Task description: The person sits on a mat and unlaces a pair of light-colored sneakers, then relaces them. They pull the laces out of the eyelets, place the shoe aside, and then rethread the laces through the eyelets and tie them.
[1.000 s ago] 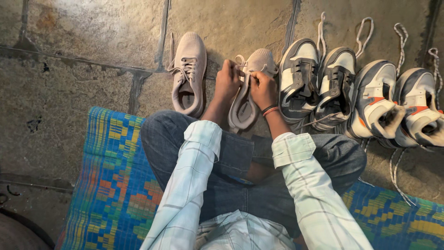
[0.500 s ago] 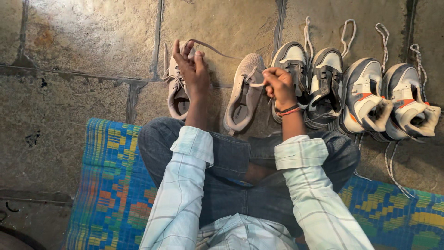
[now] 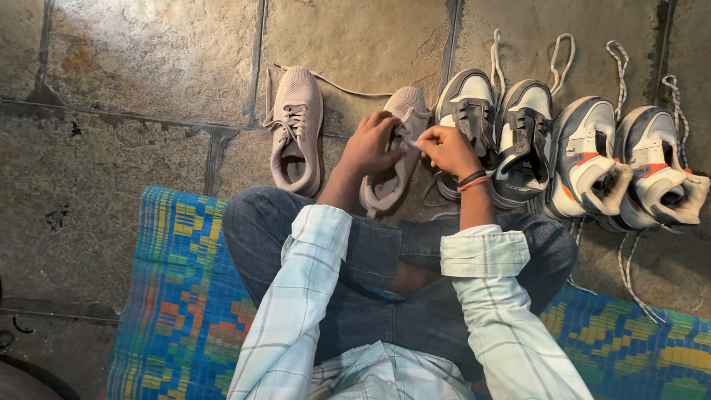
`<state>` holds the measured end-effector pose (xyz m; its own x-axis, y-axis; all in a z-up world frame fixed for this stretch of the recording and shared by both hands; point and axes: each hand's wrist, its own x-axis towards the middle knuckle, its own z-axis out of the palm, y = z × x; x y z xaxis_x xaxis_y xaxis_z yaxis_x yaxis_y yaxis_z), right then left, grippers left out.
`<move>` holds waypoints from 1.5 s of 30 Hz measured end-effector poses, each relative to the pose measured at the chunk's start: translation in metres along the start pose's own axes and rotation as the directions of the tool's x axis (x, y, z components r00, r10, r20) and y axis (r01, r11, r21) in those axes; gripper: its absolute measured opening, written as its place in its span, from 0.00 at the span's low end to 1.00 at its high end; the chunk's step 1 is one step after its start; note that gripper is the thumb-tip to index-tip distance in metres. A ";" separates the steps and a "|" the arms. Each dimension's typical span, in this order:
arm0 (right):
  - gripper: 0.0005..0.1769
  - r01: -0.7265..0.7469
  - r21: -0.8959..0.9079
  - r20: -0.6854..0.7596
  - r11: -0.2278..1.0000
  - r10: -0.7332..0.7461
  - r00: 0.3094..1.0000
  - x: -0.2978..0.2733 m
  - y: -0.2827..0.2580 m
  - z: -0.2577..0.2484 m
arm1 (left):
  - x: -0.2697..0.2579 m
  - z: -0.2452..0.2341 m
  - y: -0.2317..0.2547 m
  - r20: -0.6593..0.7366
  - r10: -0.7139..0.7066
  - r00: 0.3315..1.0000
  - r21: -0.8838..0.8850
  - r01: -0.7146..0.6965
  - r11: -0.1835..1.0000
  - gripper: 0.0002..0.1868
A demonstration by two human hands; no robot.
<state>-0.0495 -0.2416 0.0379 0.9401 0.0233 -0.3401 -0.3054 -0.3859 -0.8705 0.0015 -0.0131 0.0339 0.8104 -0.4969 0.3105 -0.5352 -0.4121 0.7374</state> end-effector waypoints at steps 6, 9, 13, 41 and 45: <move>0.09 0.136 0.169 0.304 0.976 -0.183 0.935 0.004 0.002 -0.004 | 0.006 0.011 -0.023 0.011 -0.139 0.990 -0.181 0.139 0.974 0.21; 0.09 0.090 0.129 -0.018 0.988 -0.088 0.996 0.012 0.003 0.021 | 0.004 0.018 -0.030 0.039 -0.314 0.948 -0.295 0.311 0.903 0.20; 0.14 0.035 -0.259 -0.318 0.965 -0.120 0.941 0.009 -0.003 0.046 | 0.003 0.022 -0.030 0.038 -0.403 0.914 -0.335 0.392 0.857 0.22; 0.04 0.120 -0.249 -0.216 0.961 -0.176 0.960 0.046 0.049 0.032 | 0.002 -0.010 0.019 0.100 -0.146 0.984 0.098 0.137 0.986 0.14; 0.06 0.139 -0.344 -0.281 0.929 -0.243 0.928 0.035 0.024 0.043 | -0.003 -0.024 0.044 0.284 -0.309 0.908 0.408 0.177 0.896 0.27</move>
<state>-0.0302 -0.2103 -0.0108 0.9896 -0.1440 -0.0038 -0.1006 -0.6720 -0.7337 -0.0187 -0.0114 0.0798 0.8331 -0.5408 -0.1161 -0.4334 -0.7686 0.4705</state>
